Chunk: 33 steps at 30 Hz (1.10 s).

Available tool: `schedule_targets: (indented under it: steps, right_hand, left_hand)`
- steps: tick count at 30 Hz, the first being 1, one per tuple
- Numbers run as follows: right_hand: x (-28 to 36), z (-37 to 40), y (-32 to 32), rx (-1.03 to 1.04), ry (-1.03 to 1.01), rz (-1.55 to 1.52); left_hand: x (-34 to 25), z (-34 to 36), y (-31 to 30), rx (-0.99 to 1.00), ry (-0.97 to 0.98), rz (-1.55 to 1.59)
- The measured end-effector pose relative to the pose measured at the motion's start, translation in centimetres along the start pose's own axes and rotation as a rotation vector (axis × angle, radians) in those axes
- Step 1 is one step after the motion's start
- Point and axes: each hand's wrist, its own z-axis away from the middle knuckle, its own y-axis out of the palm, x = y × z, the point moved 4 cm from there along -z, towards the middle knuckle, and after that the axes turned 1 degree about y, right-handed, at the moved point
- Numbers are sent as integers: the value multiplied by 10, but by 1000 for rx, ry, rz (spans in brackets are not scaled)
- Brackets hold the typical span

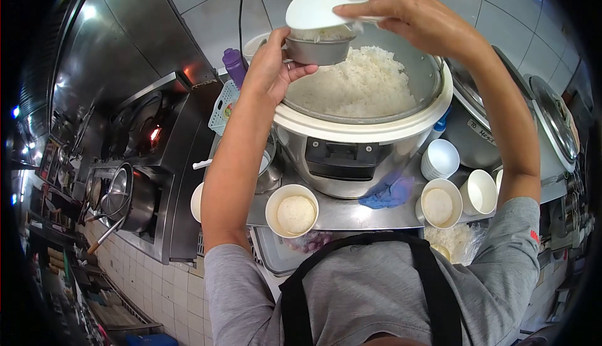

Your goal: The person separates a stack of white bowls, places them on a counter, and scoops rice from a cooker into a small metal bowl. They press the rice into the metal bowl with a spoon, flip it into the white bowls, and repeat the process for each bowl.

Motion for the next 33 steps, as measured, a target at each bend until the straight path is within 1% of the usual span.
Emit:
schedule_targets:
  steps: [2,5,6,9,10,12,15,18,21,22,25,26,28,29,30,32,33]
  right_hand:
    - [0,4,11,9,3,11]
    - [-10,7,47,11,24,-19]
    - [-8,7,51,-18,-5,-6]
    - [-9,4,33,42,-33,-42]
    - [-11,3,26,31,9,-109]
    - [-17,3,15,13,99,-234]
    - [-8,11,25,53,-21,-116]
    - [-20,13,13,124,26,-138]
    - [-28,11,-9,219,382,-243]
    - [-34,15,-2,140,335,-296]
    - [-3,21,26,-91,-88,-131]
    - [-6,24,24,42,30,-224]
    - [2,29,5,-16,304,-378]
    - [4,34,1,-44,440,-450]
    - [6,39,-1,-94,521,-475]
    - [30,45,3,-95,626,-482]
    - [45,45,7,-96,679,-487]
  left_hand:
    - [0,0,0,-9,-11,19]
    - [0,2,-1,-16,-7,36]
    - [0,2,-2,-16,6,29]
    - [-1,4,-2,-29,49,-26]
    - [-1,5,0,-30,61,-49]
    - [-7,11,9,49,111,-134]
    - [-8,14,12,112,145,-215]
    - [-8,17,16,107,159,-211]
    - [-8,16,16,97,187,-164]
    - [-8,14,15,97,198,-145]
    - [-10,16,15,64,222,-126]
    - [-10,15,13,61,236,-103]
    - [-8,13,9,58,259,-55]
    - [-10,15,10,61,316,-41]
    - [-13,18,11,63,374,-25]
    - [-19,23,12,105,526,-1]
    - [-21,28,14,89,585,31]
